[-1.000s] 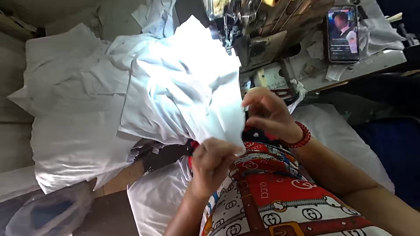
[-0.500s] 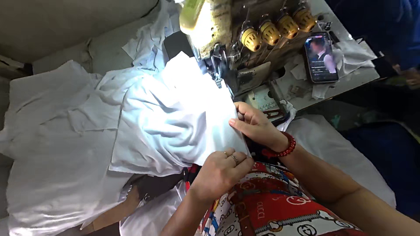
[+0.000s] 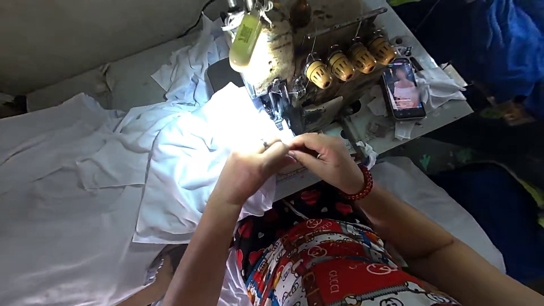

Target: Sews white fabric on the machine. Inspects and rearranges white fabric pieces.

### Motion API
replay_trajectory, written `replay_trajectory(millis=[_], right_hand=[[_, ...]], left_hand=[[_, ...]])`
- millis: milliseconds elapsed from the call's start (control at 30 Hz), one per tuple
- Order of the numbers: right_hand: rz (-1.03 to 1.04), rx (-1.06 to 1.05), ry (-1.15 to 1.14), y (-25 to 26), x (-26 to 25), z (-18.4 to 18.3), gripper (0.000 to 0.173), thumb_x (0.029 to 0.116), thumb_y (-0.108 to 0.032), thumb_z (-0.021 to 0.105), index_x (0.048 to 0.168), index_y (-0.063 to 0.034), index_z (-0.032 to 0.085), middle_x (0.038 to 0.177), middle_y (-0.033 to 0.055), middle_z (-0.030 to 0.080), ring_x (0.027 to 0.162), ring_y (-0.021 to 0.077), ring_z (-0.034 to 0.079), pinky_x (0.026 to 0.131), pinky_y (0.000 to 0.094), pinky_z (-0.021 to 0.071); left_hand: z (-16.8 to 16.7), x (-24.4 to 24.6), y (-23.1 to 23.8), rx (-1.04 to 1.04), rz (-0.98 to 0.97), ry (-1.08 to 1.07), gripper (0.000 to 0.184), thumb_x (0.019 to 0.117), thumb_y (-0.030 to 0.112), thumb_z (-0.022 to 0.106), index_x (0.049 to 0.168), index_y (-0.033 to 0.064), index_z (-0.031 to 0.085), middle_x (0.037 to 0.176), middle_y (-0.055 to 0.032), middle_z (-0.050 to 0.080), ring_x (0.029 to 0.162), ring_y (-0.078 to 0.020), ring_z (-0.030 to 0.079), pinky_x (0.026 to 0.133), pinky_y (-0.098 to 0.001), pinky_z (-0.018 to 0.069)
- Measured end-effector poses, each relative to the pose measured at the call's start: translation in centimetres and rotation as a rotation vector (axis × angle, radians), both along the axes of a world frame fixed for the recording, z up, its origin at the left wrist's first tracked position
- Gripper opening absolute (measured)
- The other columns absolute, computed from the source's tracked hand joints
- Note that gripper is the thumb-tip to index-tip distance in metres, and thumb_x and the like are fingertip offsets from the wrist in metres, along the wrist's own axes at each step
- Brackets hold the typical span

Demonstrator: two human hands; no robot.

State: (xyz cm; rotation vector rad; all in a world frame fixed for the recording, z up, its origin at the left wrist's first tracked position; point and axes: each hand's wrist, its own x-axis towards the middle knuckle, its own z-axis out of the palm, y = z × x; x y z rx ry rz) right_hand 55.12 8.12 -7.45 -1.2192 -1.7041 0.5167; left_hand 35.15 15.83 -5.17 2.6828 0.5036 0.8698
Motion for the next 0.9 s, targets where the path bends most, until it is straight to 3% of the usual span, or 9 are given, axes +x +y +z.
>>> replay_trajectory(millis=[133, 233, 367, 433, 500, 600, 667, 800, 900], right_hand=[[-0.028, 0.013, -0.156, 0.3, 0.1, 0.1, 0.027, 0.1009, -0.013, 0.057, 0.122, -0.0047, 0.073, 0.105, 0.0081, 0.075, 0.089, 0.0158, 0.072, 0.076, 0.0341, 0.0595], [-0.003, -0.052, -0.204, -0.1, 0.5, 0.0, 0.034, 0.1010, -0.016, 0.057, 0.131, -0.0050, 0.068, 0.100, 0.0085, 0.075, 0.078, 0.0176, 0.070, 0.069, 0.0371, 0.0585], [0.041, -0.104, -0.229, -0.7, 0.7, 0.3, 0.038, 0.1004, -0.019, 0.058, 0.136, -0.0050, 0.065, 0.079, 0.0062, 0.067, 0.060, 0.0160, 0.059, 0.056, 0.0346, 0.0522], [0.068, -0.133, -0.211, -1.1, 0.6, 0.3, 0.040, 0.1011, -0.020, 0.057, 0.138, -0.0042, 0.062, 0.073, 0.0044, 0.063, 0.059, 0.0142, 0.056, 0.056, 0.0323, 0.0511], [0.093, -0.149, -0.190, -1.5, 0.4, 0.2, 0.041, 0.1012, -0.021, 0.057, 0.138, -0.0039, 0.061, 0.070, 0.0034, 0.061, 0.058, 0.0130, 0.055, 0.055, 0.0307, 0.0501], [0.158, -0.144, -0.144, -1.8, 0.2, 0.0, 0.040, 0.1020, -0.020, 0.058, 0.138, -0.0047, 0.061, 0.078, 0.0044, 0.066, 0.063, 0.0120, 0.060, 0.060, 0.0295, 0.0536], [0.202, -0.125, -0.122, -2.0, 0.3, -0.3, 0.032, 0.1025, -0.018, 0.058, 0.130, -0.0046, 0.067, 0.090, 0.0067, 0.072, 0.070, 0.0120, 0.065, 0.066, 0.0303, 0.0572], [0.184, -0.066, -0.072, -2.6, 1.2, -1.2, 0.026, 0.1027, -0.019, 0.058, 0.118, -0.0047, 0.073, 0.095, 0.0069, 0.072, 0.073, 0.0090, 0.064, 0.066, 0.0248, 0.0551], [0.192, 0.037, -0.067, -2.7, 1.8, -1.4, 0.028, 0.1028, -0.018, 0.059, 0.125, -0.0045, 0.069, 0.126, 0.0121, 0.067, 0.084, 0.0093, 0.065, 0.070, 0.0221, 0.0550]], left_hand=[[-0.5, -0.6, 2.1, -0.074, 0.029, -0.076, 0.019, 0.0982, 0.018, 0.065, 0.094, 0.0038, 0.078, 0.099, -0.0105, 0.076, 0.091, -0.0163, 0.072, 0.082, -0.0301, 0.0564], [-0.2, -0.6, 3.3, -0.115, 0.112, -0.039, 0.021, 0.1005, 0.016, 0.062, 0.100, 0.0038, 0.079, 0.107, -0.0108, 0.076, 0.103, -0.0185, 0.072, 0.095, -0.0355, 0.0544], [0.7, 0.5, 4.8, -0.038, 0.345, 0.111, 0.029, 0.1013, 0.022, 0.052, 0.096, 0.0012, 0.072, 0.095, -0.0184, 0.070, 0.095, -0.0343, 0.069, 0.083, -0.0540, 0.0510], [1.3, 1.2, 4.4, -0.014, 0.464, 0.216, 0.030, 0.1016, 0.020, 0.051, 0.103, -0.0025, 0.071, 0.108, -0.0241, 0.069, 0.109, -0.0430, 0.066, 0.092, -0.0623, 0.0476], [1.8, 1.1, 3.3, 0.005, 0.574, 0.293, 0.031, 0.1029, 0.016, 0.050, 0.119, -0.0017, 0.070, 0.123, -0.0211, 0.069, 0.116, -0.0387, 0.066, 0.096, -0.0575, 0.0504], [2.5, -0.9, 0.5, -0.225, 0.759, 0.294, 0.032, 0.0993, 0.014, 0.058, 0.122, -0.0088, 0.061, 0.110, -0.0292, 0.067, 0.099, -0.0445, 0.068, 0.082, -0.0621, 0.0522], [2.6, -2.1, -0.3, -0.312, 0.822, 0.323, 0.042, 0.1027, 0.020, 0.054, 0.136, -0.0068, 0.056, 0.114, -0.0311, 0.066, 0.102, -0.0479, 0.067, 0.083, -0.0671, 0.0506], [2.3, -4.3, -3.3, -0.338, 0.795, 0.228, 0.037, 0.0969, 0.038, 0.065, 0.112, 0.0048, 0.067, 0.088, -0.0158, 0.069, 0.077, -0.0361, 0.067, 0.063, -0.0594, 0.0507], [2.3, -3.9, -6.3, -0.348, 0.641, 0.235, 0.025, 0.0941, 0.029, 0.066, 0.103, 0.0077, 0.075, 0.080, -0.0109, 0.069, 0.068, -0.0293, 0.066, 0.059, -0.0519, 0.0528]])
